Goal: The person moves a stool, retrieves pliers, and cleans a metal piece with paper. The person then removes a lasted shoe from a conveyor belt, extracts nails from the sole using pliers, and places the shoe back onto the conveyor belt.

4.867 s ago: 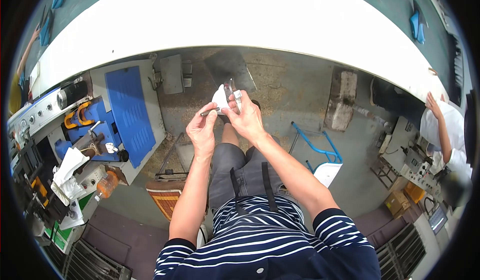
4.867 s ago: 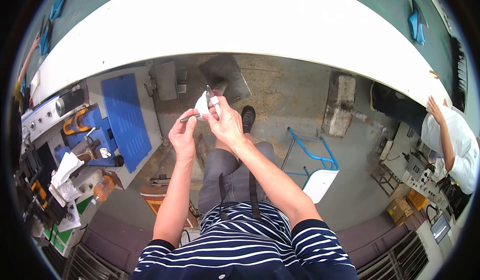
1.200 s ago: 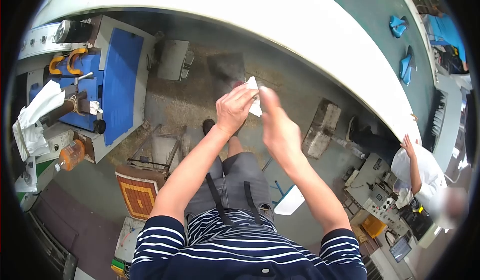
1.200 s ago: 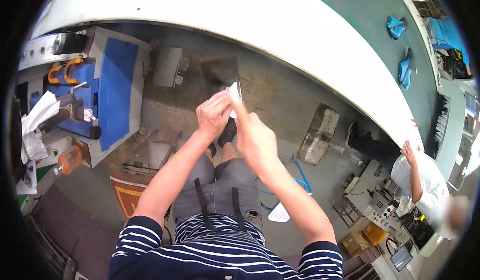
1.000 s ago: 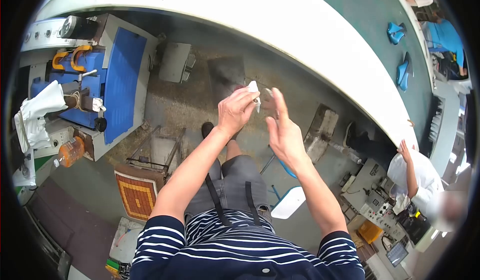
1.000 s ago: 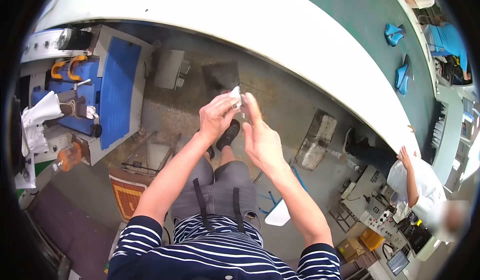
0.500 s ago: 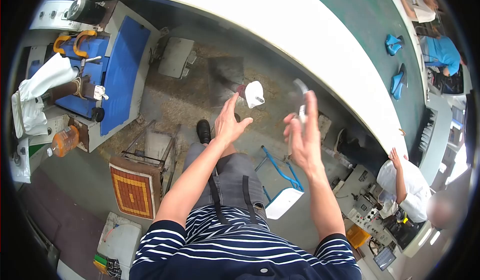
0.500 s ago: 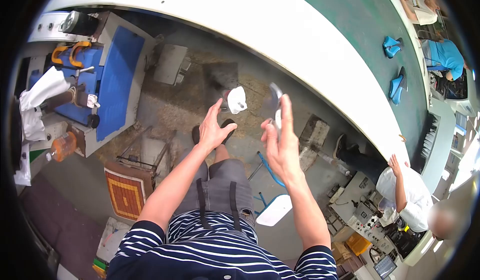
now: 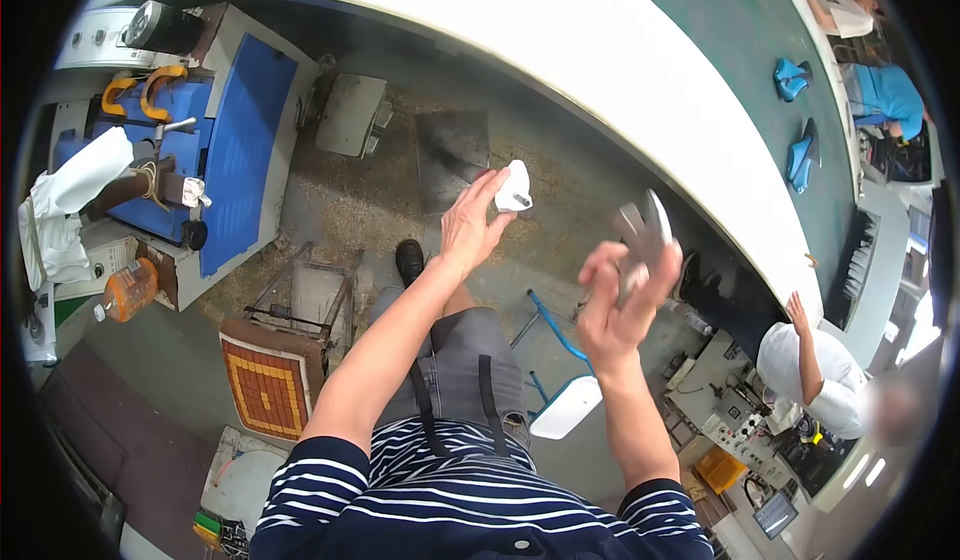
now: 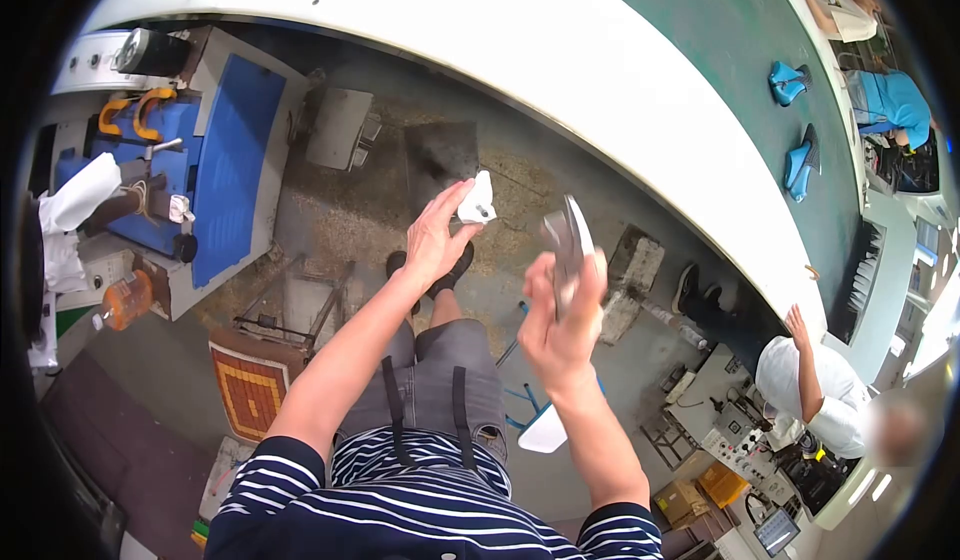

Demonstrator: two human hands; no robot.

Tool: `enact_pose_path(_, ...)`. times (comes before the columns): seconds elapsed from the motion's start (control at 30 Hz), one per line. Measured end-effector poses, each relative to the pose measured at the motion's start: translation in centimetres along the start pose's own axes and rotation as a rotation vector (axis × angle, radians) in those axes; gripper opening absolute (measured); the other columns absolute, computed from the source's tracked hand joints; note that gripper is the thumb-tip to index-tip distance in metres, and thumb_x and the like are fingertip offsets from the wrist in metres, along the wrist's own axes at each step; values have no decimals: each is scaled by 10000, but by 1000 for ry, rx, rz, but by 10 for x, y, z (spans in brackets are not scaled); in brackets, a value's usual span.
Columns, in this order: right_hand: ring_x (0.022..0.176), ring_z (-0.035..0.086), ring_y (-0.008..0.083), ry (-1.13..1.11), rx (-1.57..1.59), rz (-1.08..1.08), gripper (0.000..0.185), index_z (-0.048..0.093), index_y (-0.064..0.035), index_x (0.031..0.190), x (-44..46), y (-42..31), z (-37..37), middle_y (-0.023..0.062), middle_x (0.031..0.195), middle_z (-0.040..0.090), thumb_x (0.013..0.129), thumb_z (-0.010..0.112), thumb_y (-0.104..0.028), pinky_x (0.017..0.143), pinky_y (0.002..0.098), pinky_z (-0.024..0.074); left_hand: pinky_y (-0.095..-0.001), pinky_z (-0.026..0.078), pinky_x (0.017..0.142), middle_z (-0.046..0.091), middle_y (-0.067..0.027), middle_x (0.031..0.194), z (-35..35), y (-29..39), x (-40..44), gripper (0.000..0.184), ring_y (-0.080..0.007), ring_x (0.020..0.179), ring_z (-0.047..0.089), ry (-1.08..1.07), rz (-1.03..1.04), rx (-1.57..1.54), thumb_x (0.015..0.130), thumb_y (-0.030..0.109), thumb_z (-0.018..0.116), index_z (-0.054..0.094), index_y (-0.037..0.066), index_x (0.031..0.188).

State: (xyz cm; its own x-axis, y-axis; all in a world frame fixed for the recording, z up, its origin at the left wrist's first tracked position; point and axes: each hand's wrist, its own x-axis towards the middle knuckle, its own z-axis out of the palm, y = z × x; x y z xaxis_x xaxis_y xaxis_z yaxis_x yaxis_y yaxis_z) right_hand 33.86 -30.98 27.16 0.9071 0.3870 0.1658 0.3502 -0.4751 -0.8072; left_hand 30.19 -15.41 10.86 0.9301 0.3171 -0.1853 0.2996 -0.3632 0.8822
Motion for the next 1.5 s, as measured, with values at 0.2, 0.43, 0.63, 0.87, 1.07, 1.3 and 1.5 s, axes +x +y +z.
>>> enact_pose_path(0.2, 789, 676, 409, -441, -351, 117, 737, 254, -190, 1623, -6, 21, 26, 250, 1078, 668, 974, 542, 6, 683, 498, 550, -413, 490, 1074, 568, -99, 1483, -6, -6, 4, 690, -321, 1331, 563, 3, 48, 7, 852, 142, 768, 527, 230, 1492)
enact_pose_path(0.43, 692, 659, 300, -320, -269, 53, 663, 287, -134, 1586, -15, 34, 24, 202, 985, 685, 991, 556, -20, 593, 392, 523, -414, 493, 1069, 576, -88, 1479, 2, -4, -1, 654, -309, 1332, 568, -2, 14, 15, 871, 120, 744, 538, 230, 1481)
enact_pose_path(0.63, 726, 690, 234, -173, -118, -7, 812, 86, -150, 1622, 17, -22, 6, 233, 1156, 625, 958, 489, 89, 564, 327, 545, -417, 502, 1062, 578, -97, 1474, -2, -3, 1, 648, -308, 1319, 581, -27, 11, 18, 867, 80, 731, 549, 230, 1470)
enact_pose_path(0.87, 854, 711, 406, -501, -356, 126, 790, 135, -161, 1633, 28, 30, 32, 275, 1250, 642, 979, 535, 33, 708, 527, 548, -421, 505, 1052, 586, -100, 1466, -1, -9, 5, 652, -319, 1308, 588, -22, 44, 86, 868, 84, 729, 547, 248, 1472)
enact_pose_path(1.07, 673, 648, 263, -126, -2, -126, 722, 181, -191, 1606, 16, -13, 10, 213, 918, 672, 996, 518, -1, 579, 366, 530, -408, 516, 1036, 583, -76, 1473, 1, -6, 0, 626, -313, 1301, 589, 6, 10, 13, 873, 64, 721, 560, 232, 1455)
enact_pose_path(1.3, 904, 704, 487, -201, -173, -38, 720, 228, -112, 1592, 26, -23, 12, 297, 1337, 589, 966, 544, 52, 810, 476, 585, -419, 524, 1023, 589, -84, 1462, -7, -5, 1, 609, -324, 1280, 601, -25, 20, 17, 884, 79, 698, 560, 241, 1454)
enact_pose_path(1.5, 714, 653, 488, -516, -372, 103, 672, 246, -179, 1607, 11, 32, 44, 291, 865, 668, 998, 510, -78, 657, 562, 537, -423, 534, 1005, 586, -81, 1465, -7, -2, 3, 609, -323, 1261, 613, -14, 25, 22, 884, 83, 700, 554, 225, 1458)
